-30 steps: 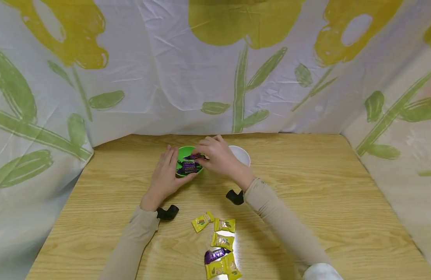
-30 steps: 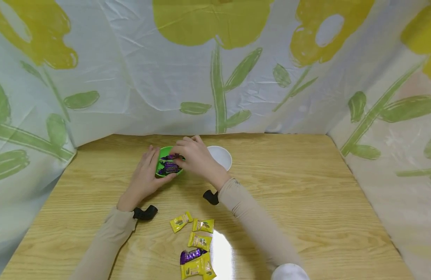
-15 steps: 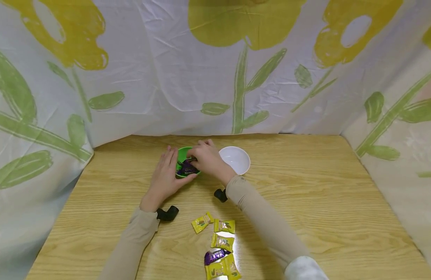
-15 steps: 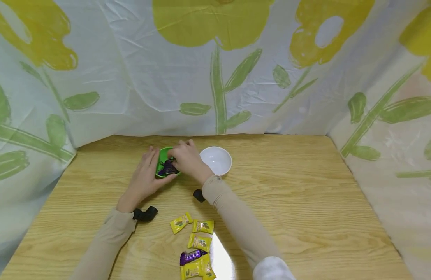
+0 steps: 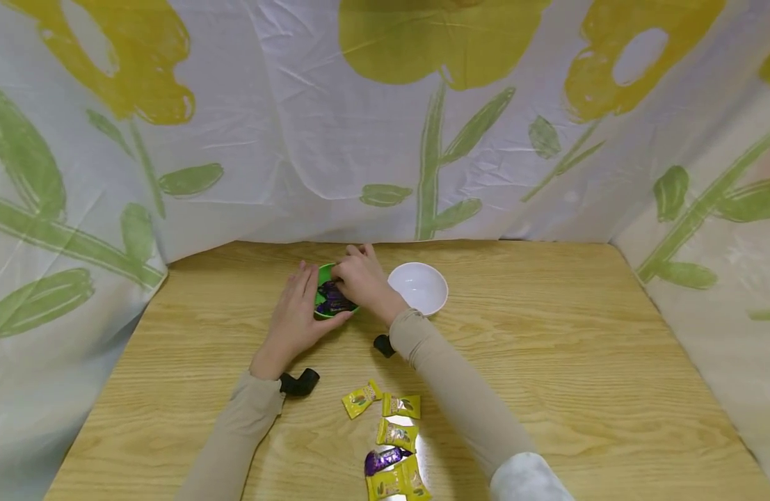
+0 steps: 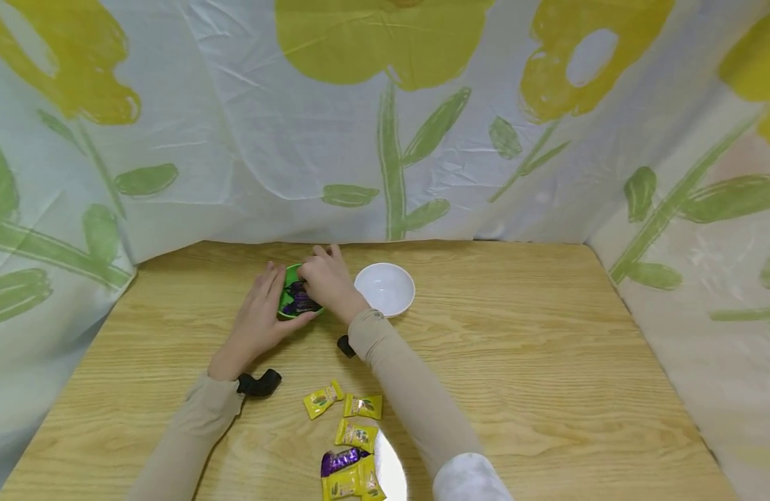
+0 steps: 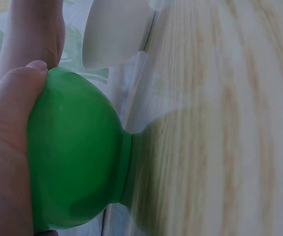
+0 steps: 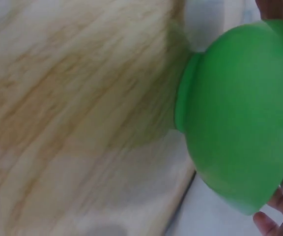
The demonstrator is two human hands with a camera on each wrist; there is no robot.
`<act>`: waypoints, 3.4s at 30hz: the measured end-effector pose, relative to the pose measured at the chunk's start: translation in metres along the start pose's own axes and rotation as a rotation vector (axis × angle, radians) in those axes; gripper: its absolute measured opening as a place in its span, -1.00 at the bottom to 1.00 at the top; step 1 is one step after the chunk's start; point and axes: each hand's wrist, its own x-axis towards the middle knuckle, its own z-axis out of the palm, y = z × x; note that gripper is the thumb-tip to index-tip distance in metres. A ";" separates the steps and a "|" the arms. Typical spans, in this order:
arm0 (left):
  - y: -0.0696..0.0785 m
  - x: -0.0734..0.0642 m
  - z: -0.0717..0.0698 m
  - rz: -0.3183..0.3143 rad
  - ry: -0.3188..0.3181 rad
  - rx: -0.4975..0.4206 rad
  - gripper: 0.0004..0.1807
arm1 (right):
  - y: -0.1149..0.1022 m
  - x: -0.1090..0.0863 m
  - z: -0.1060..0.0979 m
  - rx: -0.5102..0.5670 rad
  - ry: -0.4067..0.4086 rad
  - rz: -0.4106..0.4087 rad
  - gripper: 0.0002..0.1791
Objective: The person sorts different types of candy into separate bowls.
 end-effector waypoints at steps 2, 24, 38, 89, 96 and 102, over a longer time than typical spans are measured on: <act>0.000 0.000 0.000 0.002 0.003 0.007 0.18 | 0.000 -0.001 0.001 -0.034 -0.007 -0.001 -0.91; -0.005 0.001 -0.002 -0.013 -0.010 -0.001 0.18 | -0.009 -0.007 -0.024 0.027 0.050 -0.029 -0.87; -0.005 0.000 -0.006 -0.045 -0.055 -0.004 0.22 | -0.024 -0.063 -0.062 0.321 0.106 -0.076 -0.83; 0.003 0.001 -0.007 -0.110 -0.074 -0.012 0.25 | -0.086 -0.188 -0.042 0.078 -0.354 -0.424 -0.81; 0.001 0.001 -0.006 -0.107 -0.072 -0.009 0.25 | -0.087 -0.188 -0.041 0.068 -0.338 -0.415 -0.76; 0.001 0.000 -0.006 -0.102 -0.064 -0.009 0.24 | -0.088 -0.188 -0.043 0.007 -0.338 -0.386 -0.75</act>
